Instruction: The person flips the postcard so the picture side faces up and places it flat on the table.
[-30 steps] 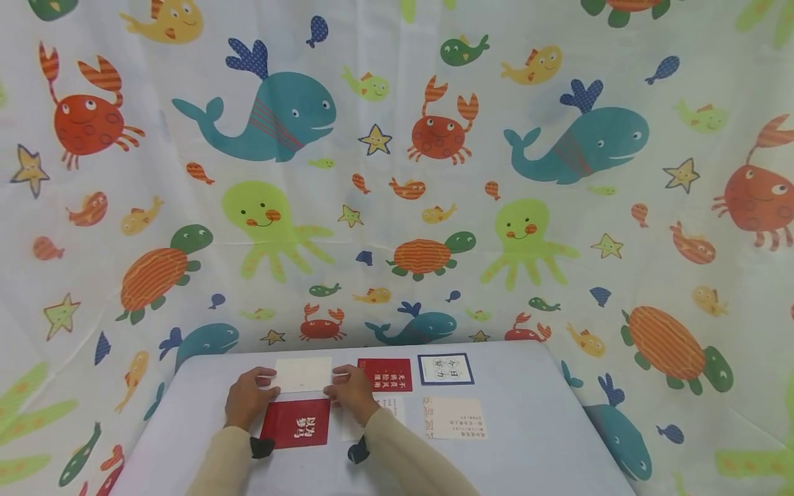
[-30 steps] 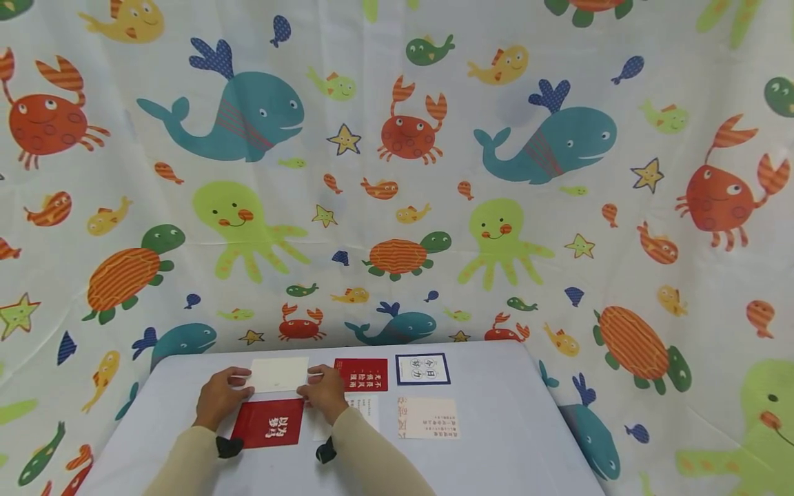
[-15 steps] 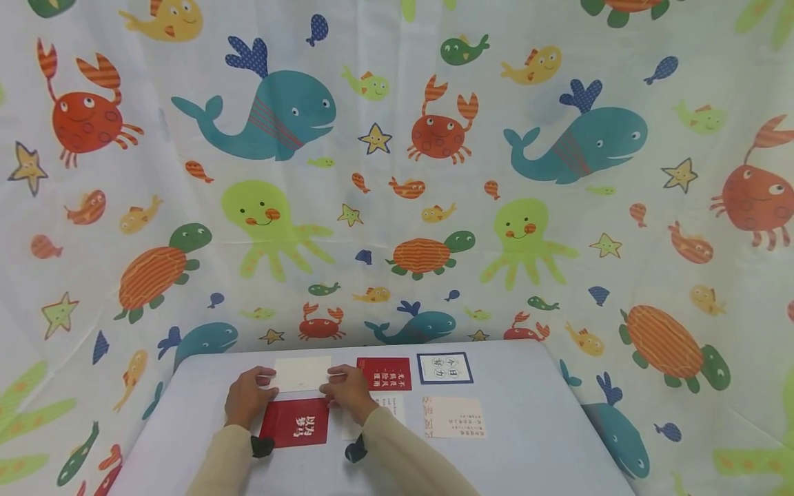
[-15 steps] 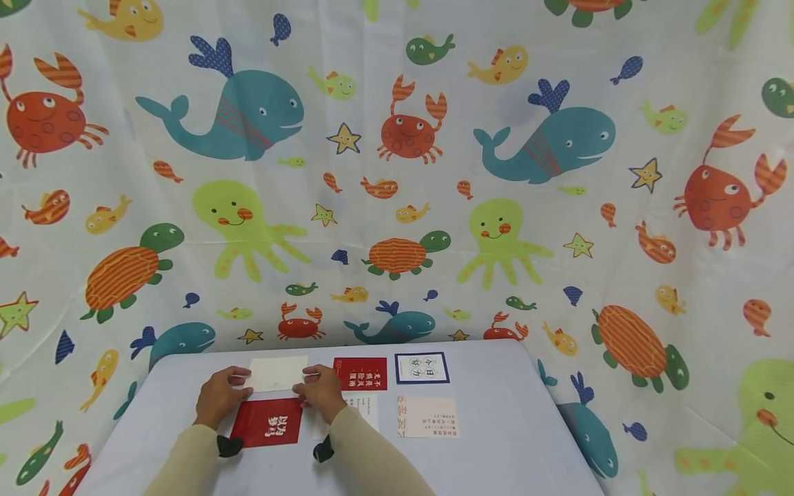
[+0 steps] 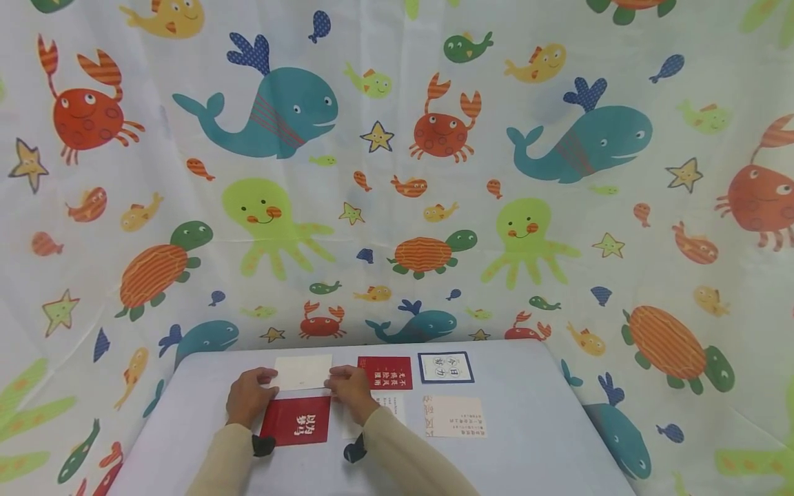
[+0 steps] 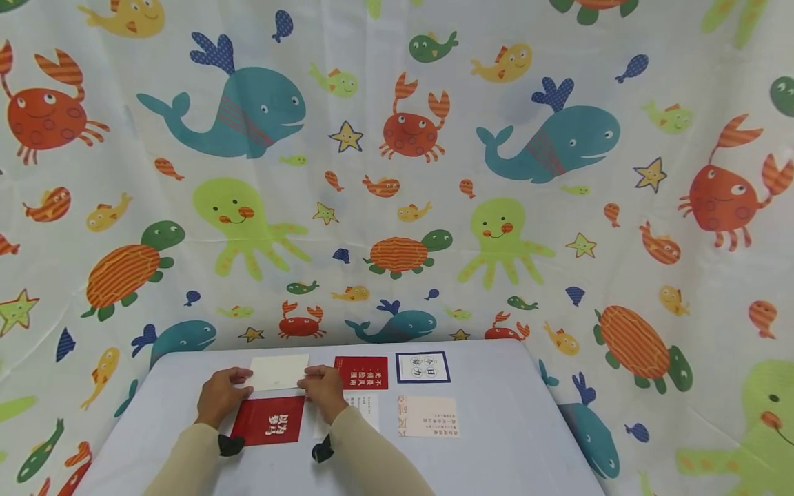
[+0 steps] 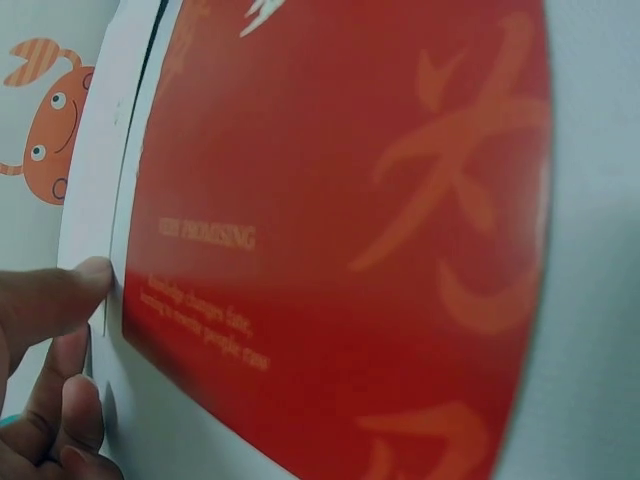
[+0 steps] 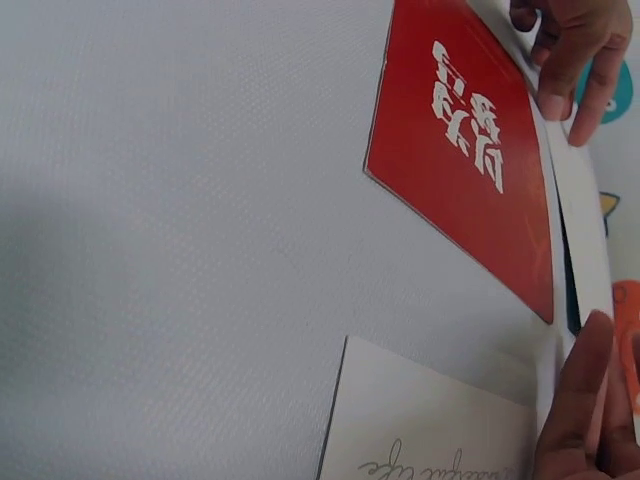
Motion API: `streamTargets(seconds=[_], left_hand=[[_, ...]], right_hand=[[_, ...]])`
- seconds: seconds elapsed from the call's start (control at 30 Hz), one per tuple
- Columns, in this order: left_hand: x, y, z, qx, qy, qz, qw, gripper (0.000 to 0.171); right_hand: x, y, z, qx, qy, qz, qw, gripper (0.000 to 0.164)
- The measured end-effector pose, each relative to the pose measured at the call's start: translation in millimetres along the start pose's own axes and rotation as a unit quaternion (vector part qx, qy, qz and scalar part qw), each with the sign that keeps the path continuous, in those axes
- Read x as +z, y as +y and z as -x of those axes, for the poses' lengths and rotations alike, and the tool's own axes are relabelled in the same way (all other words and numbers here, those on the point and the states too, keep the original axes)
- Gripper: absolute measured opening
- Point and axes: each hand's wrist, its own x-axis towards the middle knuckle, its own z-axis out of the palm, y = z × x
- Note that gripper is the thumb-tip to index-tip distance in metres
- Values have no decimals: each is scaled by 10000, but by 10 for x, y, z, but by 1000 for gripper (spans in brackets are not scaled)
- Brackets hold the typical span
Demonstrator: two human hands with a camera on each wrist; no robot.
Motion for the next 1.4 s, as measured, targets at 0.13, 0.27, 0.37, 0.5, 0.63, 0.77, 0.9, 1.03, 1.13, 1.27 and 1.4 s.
streamTargets(seconds=[0.13,0.27,0.37,0.5,0.63,0.77,0.9,1.03,1.13,1.27,1.4], left_hand=[[-3,14,19,-1,34,12,10000,43],[-10,31,41,12,56,-4,10000,43],[-1,38,48,23,59,5,10000,42],[31,45,60,63,33,48,10000,41],[46,71,87,86,7,94,9999,41],[51,91,108,47,4,116,9999,42],[57,99,126,-17,-23,180,9998,43],[49,87,128,-33,-56,284,9996,41],[36,60,112,-39,-73,357,9993,40],[-1,16,85,-31,-98,430,9990,38],[-73,-2,75,61,-87,463,9989,35]], right_hand=[[2,-7,-14,-80,89,-132,9998,24],[0,-9,-25,-108,111,-260,9995,21],[-4,-6,-31,-106,126,-290,9994,21],[-7,2,-54,-104,88,-423,9990,22],[-1,-2,-84,-144,80,-529,9985,20],[17,-7,-86,-175,192,-393,9989,18],[28,10,-74,-174,308,-254,9991,15],[11,18,-63,-194,344,-295,9988,13],[-10,12,-63,-179,297,-361,9987,13],[-43,-2,-64,-140,164,-381,9990,12],[-69,-36,-35,-131,73,-366,9992,13]])
